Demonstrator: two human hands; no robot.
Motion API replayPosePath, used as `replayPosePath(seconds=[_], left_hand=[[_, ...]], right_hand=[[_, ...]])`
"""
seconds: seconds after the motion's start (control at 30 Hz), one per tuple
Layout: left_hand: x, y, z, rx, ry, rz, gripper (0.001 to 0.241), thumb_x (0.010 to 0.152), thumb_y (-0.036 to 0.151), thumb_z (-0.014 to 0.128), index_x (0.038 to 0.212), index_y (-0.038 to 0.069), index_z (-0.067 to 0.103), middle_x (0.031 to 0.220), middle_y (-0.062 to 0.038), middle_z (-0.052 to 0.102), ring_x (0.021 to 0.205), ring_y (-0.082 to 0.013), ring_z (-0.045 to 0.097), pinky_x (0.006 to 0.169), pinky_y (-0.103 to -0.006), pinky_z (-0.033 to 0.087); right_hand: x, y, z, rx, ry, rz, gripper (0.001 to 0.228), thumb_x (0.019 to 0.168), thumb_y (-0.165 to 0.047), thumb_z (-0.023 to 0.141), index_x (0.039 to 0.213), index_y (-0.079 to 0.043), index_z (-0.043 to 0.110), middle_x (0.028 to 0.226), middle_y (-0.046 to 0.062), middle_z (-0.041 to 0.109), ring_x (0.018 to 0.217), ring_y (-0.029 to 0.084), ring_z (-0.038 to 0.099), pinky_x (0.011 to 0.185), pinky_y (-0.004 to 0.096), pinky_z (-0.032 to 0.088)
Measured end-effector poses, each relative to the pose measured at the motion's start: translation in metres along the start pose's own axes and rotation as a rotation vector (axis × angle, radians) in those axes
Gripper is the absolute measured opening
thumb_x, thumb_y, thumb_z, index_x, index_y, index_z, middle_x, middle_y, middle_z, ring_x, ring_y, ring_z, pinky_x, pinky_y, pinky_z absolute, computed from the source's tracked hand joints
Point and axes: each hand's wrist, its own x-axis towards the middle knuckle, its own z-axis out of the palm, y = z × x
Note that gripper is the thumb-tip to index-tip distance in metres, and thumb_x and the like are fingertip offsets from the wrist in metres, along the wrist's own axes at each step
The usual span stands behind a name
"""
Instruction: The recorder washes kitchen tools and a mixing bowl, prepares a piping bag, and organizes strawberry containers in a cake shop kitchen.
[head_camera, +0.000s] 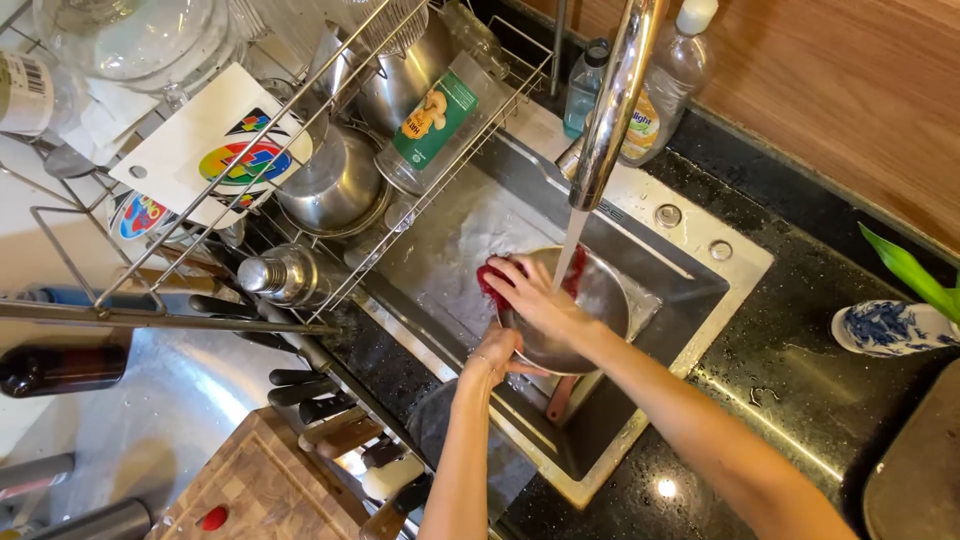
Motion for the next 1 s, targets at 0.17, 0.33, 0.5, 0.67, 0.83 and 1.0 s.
replayPosePath(seconds=[0.17,0.33,0.5,0.67,0.83,1.0], left_hand=[[-0.033,0.001,0.014,0.092,-0.034,0.139,0.072,0.086,-0.006,0.042,0.153,0.013,0.024,0.137,-0.027,0.053,0.107,-0.0547,0.067,0.060,-0.0557,0.060],[-0.028,-0.009,0.029,-0.052,0.126,0.310,0.077,0.085,-0.011,0.036,0.155,0.021,0.023,0.141,-0.023,0.050,0.106,-0.0514,0.067,0.055,-0.0567,0.058],[0.039,-0.056,0.034,0.027,0.429,0.918,0.090,0.076,-0.020,0.045,0.158,0.003,0.016,0.157,-0.025,0.039,0.144,-0.0414,0.042,0.120,-0.0498,0.030],[0.024,-0.049,0.033,0.188,0.609,0.880,0.081,0.084,-0.015,0.052,0.156,-0.003,0.016,0.157,-0.026,0.034,0.147,-0.0325,0.034,0.122,-0.0369,0.023],[0.029,-0.043,0.030,-0.154,0.483,0.601,0.079,0.089,-0.009,0.050,0.157,0.001,0.011,0.154,-0.022,0.039,0.142,-0.0307,0.041,0.119,-0.0352,0.028],[0.040,-0.053,0.028,0.021,0.550,0.723,0.078,0.088,-0.011,0.052,0.154,-0.001,0.012,0.153,-0.023,0.038,0.142,-0.0324,0.041,0.119,-0.0370,0.028]], right_hand=[[-0.004,0.063,0.015,-0.205,-0.069,-0.142,0.022,0.082,-0.006,0.068,0.104,-0.004,0.067,0.110,0.010,0.063,0.111,0.029,0.059,0.094,0.045,0.049],[-0.034,0.086,0.014,0.047,0.058,0.369,0.039,0.087,-0.034,0.080,0.078,0.002,0.066,0.082,0.018,0.065,0.082,0.040,0.064,0.076,0.048,0.054],[-0.114,0.087,0.090,0.244,0.020,1.349,0.052,0.093,-0.047,0.069,0.092,0.004,0.077,0.090,0.031,0.072,0.088,0.044,0.072,0.079,0.050,0.056],[-0.124,0.050,0.068,0.623,-0.207,1.363,0.052,0.093,-0.045,0.063,0.092,0.006,0.076,0.076,0.025,0.073,0.073,0.040,0.075,0.069,0.050,0.059],[-0.083,0.039,0.003,0.505,-0.277,1.372,0.053,0.093,-0.045,0.063,0.087,0.006,0.077,0.067,0.022,0.073,0.055,0.031,0.073,0.055,0.041,0.059],[-0.025,0.032,-0.042,0.656,-0.097,1.257,0.036,0.093,-0.034,0.064,0.093,0.001,0.075,0.076,0.021,0.073,0.063,0.034,0.073,0.063,0.048,0.060]])
